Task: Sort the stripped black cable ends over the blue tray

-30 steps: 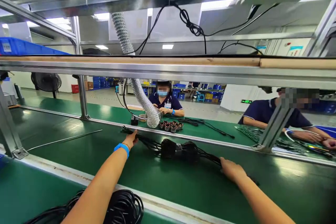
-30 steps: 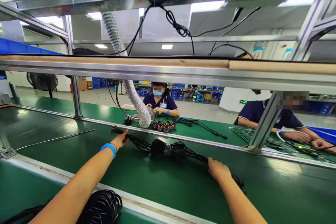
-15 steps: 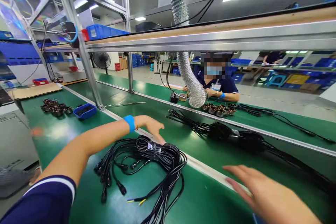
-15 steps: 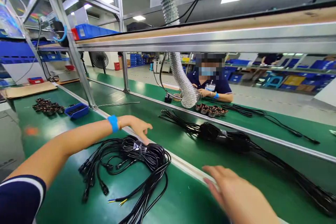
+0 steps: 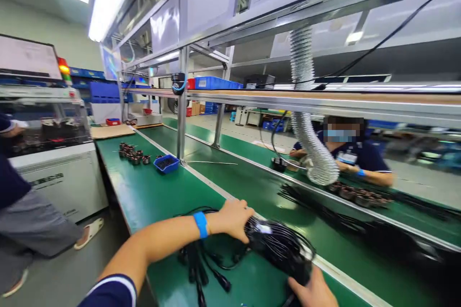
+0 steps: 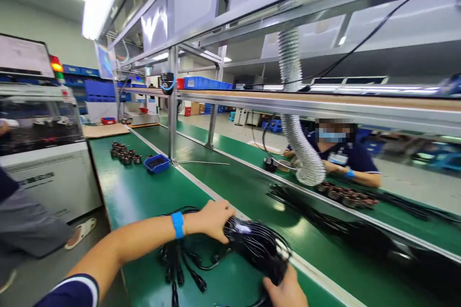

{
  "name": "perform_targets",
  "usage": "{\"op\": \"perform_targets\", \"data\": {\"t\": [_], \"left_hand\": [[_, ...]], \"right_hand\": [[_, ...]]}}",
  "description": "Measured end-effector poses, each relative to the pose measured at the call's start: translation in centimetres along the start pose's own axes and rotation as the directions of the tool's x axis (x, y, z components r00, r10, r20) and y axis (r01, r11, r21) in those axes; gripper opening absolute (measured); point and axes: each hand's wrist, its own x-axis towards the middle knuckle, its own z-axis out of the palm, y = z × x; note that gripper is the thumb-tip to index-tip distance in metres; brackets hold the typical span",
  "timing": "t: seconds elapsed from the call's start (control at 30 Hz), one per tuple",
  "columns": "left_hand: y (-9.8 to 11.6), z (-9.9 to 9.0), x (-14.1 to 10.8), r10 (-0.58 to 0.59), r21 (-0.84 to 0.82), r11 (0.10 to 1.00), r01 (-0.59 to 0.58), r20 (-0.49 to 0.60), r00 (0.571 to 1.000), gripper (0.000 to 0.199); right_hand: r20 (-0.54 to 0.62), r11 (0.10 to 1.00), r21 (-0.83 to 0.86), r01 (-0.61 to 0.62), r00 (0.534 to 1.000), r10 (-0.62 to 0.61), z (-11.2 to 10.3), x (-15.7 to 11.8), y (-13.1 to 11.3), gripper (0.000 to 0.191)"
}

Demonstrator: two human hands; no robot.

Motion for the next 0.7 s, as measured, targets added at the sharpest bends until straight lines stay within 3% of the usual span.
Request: {"op": "perform_targets", "data": {"t": [0.03,0.1,0.2,0.27,0.33,0.37,0.43,0.47,0.5,0.53,0.6,0.63,0.67,0.7], "left_hand": [[-0.9,-0.7,-0.7,0.002,-0.007,1.000,-0.002,-0.038,0.999,0.070],[-3.0,-2.2,-1.8,0.026,-0.023,0.999,-0.028,-0.088,0.996,0.069],[-6.1,-4.2,-3.6,0.071,-0.034,0.997,-0.076,-0.113,0.991,0.065],[-7.6,-5.0,-5.4,0.114,-0.032,0.993,-0.118,-0.098,0.989,0.066],[-8.6,-5.2,-7.4,0.138,-0.019,0.990,-0.140,-0.093,0.986,0.062],[-9.0,-5.1,-8.3,0.143,0.000,0.990,-0.143,-0.103,0.984,0.061],[-9.9,-4.9,-9.8,0.173,0.145,0.979,-0.143,-0.226,0.959,0.062],[-10.4,-4.7,-10.3,0.213,0.263,0.956,-0.127,-0.330,0.920,0.062],[-11.0,-4.6,-10.7,0.274,0.383,0.919,-0.095,-0.446,0.852,0.062],[-11.5,-4.4,-11.0,0.345,0.485,0.874,-0.040,-0.558,0.755,0.062],[-12.5,-3.7,-11.6,0.458,0.586,0.807,0.075,-0.700,0.548,0.061],[-12.8,-3.1,-12.0,0.492,0.603,0.790,0.108,-0.729,0.475,0.059],[-12.9,-2.4,-12.6,0.515,0.619,0.778,0.108,-0.727,0.454,0.057],[-12.9,-1.4,-13.2,0.532,0.636,0.767,0.082,-0.702,0.473,0.053]], "right_hand": [[0.070,0.989,0.130,-0.067,0.996,0.058,-0.2,-0.6,-1.0,0.045],[0.107,0.972,0.215,-0.092,0.992,0.070,-0.4,-1.7,-2.7,0.041],[0.181,0.915,0.389,-0.107,0.983,0.038,-1.2,-3.3,-4.6,0.053],[0.371,0.835,0.520,-0.181,0.928,-0.030,-2.6,-4.3,-5.4,0.067],[0.551,0.826,0.521,-0.216,0.824,-0.132,-4.6,-5.1,-6.0,0.071],[0.594,0.865,0.476,-0.159,0.783,-0.183,-5.7,-5.2,-6.2,0.067],[0.562,0.926,0.352,0.138,0.759,-0.327,-8.0,-4.8,-6.7,0.057],[0.502,0.908,0.255,0.333,0.757,-0.418,-9.0,-4.3,-6.9,0.055],[0.430,0.853,0.121,0.508,0.748,-0.506,-10.0,-3.7,-7.1,0.055],[0.364,0.775,-0.039,0.631,0.731,-0.577,-10.7,-3.1,-7.4,0.058],[0.288,0.590,-0.358,0.724,0.686,-0.668,-11.6,-2.0,-7.6,0.066],[0.280,0.490,-0.485,0.725,0.659,-0.698,-11.6,-1.7,-7.6,0.069],[0.296,0.385,-0.580,0.718,0.626,-0.722,-11.4,-1.6,-7.4,0.068],[0.329,0.274,-0.645,0.713,0.583,-0.743,-11.1,-1.7,-7.1,0.063]]}}
